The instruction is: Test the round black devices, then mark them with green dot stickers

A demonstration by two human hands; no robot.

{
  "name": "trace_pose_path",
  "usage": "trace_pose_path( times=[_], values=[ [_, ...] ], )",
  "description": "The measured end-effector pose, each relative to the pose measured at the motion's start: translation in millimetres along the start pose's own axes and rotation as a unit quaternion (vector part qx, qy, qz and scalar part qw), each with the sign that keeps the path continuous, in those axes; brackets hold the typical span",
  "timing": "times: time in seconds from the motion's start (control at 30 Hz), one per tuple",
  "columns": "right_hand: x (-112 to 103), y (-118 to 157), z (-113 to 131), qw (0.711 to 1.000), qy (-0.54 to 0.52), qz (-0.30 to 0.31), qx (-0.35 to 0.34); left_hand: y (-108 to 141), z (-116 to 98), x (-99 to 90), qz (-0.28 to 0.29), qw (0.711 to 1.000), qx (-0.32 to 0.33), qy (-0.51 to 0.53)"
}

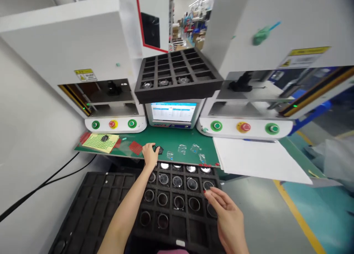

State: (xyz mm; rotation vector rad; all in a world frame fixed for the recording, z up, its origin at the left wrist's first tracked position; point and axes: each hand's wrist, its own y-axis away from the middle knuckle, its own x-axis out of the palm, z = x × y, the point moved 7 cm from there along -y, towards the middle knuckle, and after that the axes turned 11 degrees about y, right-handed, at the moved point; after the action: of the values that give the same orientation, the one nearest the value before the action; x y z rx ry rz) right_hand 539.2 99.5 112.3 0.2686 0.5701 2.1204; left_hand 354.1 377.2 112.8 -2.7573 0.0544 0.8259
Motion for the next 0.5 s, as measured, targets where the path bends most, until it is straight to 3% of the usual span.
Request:
trace_pose_path(
  times=[0.1, 0.23, 0.37, 0.5],
  values=[
    [19.5, -8.5, -17.2, 0.996, 0.05, 0.067, 0.016, 29.4, 9.0, -25.1, -0.021, 0.999, 0.026, 0.017],
    [31.6, -20.5, -55.4, 0.98, 0.132, 0.131, 0.074, 114.2, 51.4, -77.6, -0.029, 1.0, -0.002, -0.007],
    [28.6, -29.1, -81.6, 0.964, 0.195, 0.143, 0.108, 221.5, 124.4, -148.4, -0.056, 0.987, -0.129, -0.077],
    [20.3, -32.4, -88.4, 0.964, 0.21, 0.128, 0.096, 307.2, 196.5, -241.0, -0.147, 0.927, -0.296, -0.175]
  ],
)
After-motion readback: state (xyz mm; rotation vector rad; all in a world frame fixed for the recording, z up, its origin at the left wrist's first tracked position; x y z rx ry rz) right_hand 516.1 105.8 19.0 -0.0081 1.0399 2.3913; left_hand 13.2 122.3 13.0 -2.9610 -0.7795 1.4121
